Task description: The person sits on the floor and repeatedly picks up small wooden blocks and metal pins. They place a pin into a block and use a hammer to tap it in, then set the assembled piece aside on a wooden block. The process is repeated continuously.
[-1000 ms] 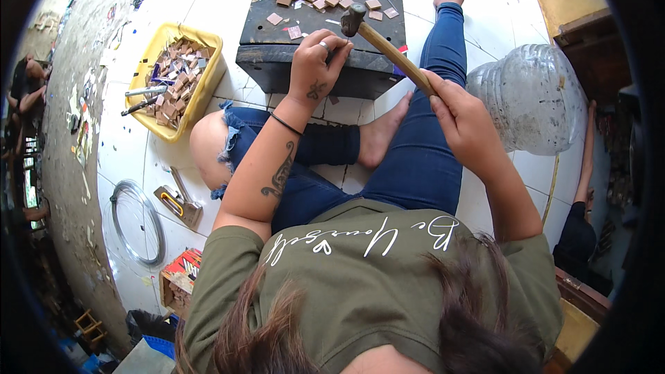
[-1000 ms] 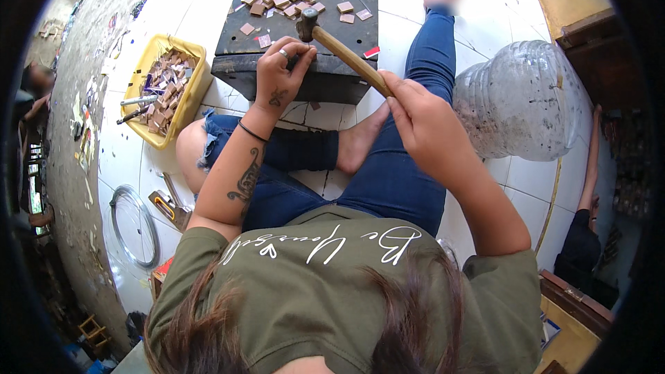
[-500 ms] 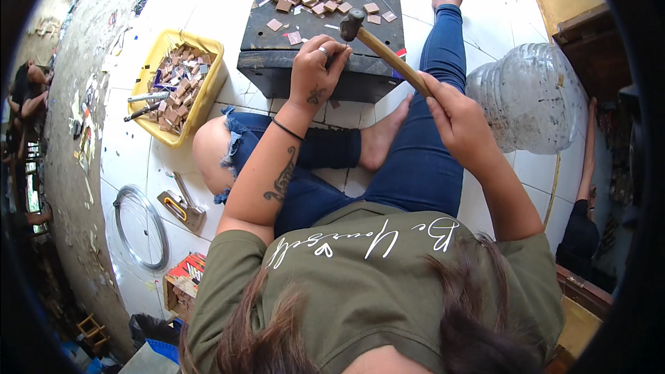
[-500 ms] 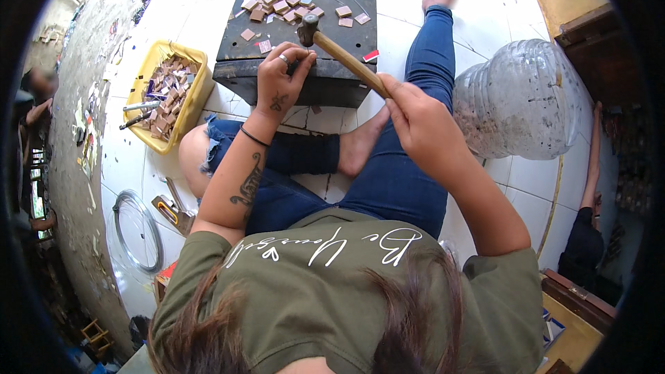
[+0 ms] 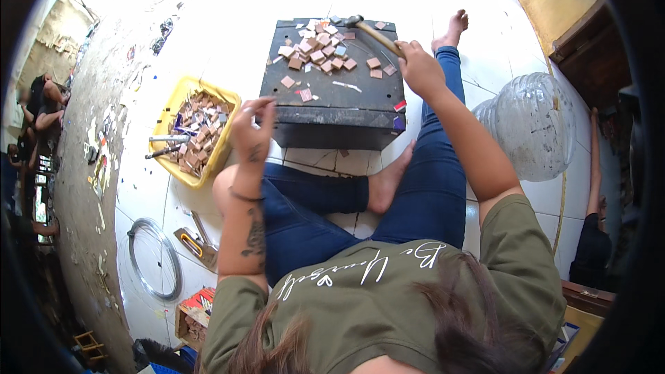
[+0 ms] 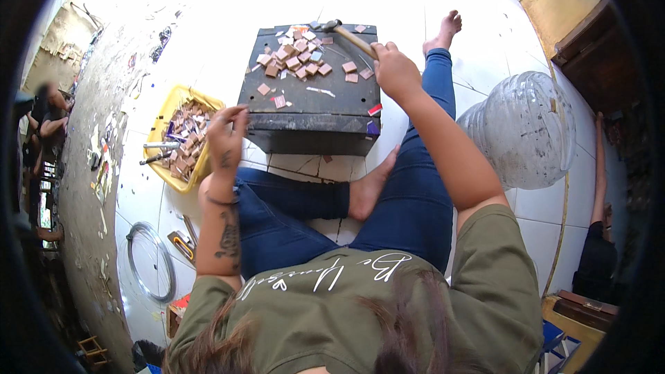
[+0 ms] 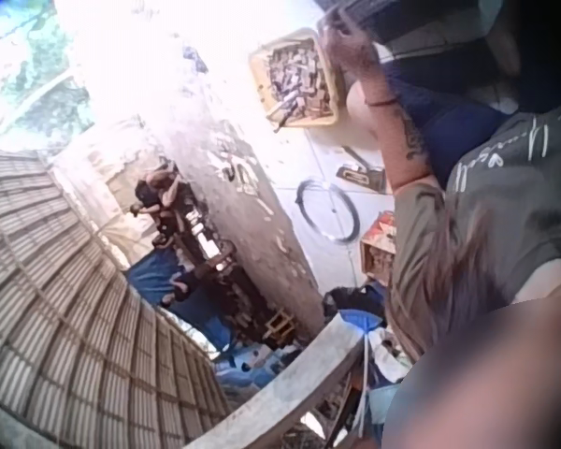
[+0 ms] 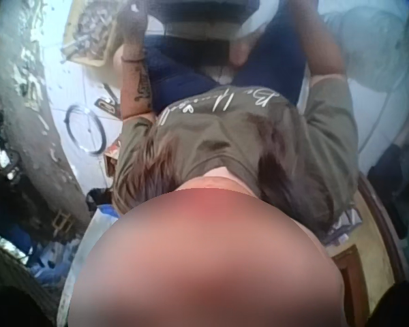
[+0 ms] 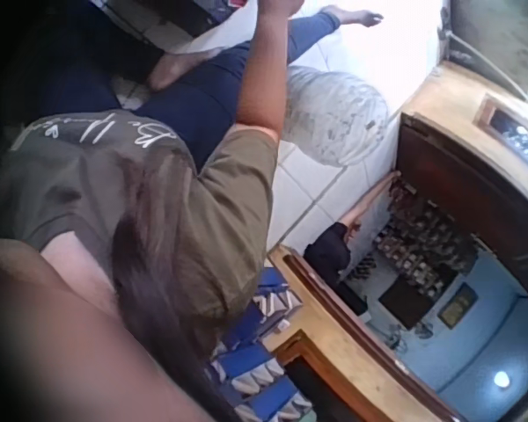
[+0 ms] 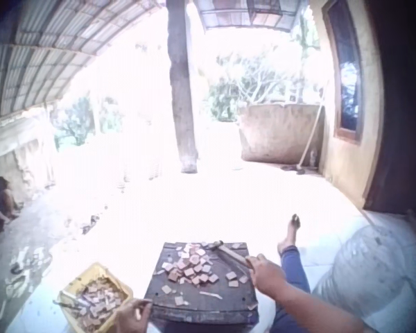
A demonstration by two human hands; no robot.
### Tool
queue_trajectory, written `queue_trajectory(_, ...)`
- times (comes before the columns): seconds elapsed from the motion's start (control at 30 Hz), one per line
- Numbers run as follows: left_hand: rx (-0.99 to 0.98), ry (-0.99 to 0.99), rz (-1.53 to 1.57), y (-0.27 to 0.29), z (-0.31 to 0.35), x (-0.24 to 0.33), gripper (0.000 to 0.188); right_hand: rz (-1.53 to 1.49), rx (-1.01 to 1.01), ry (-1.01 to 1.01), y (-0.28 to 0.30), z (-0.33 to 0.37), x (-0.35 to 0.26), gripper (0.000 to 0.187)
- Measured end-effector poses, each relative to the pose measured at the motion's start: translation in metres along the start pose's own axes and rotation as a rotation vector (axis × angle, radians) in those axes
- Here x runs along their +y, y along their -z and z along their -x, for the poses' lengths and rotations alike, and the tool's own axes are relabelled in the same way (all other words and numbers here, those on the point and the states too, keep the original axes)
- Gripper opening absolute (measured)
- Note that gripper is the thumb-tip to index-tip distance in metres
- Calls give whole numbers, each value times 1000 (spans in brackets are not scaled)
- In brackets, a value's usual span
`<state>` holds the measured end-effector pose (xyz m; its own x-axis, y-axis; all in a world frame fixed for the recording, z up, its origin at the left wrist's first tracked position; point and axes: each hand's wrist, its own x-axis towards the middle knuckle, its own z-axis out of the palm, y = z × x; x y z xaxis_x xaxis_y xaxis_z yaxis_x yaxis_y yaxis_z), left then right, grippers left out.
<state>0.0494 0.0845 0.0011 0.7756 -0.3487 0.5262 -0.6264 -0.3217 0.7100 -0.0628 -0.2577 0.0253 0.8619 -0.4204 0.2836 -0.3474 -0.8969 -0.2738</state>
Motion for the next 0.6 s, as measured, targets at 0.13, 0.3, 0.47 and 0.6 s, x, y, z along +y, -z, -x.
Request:
queue_trajectory(0.13, 17, 266, -150, 87, -4, -69, 18, 4, 24, 52, -13, -5, 3, 34)
queue_trajectory(0.3, -119, 430, -642, 146, -5, -114, 22, 167, 115, 263, 5, -9, -8, 25)
queue_trajectory(0.47, -125, 162, -820, 122, -16, -106, 27, 621, -170, 367, 14, -34, -36, 16)
queue_trajectory(0.6, -95, -62, -574, 70, -36, -66, 33, 551, -271, 150, 4, -45, -54, 16)
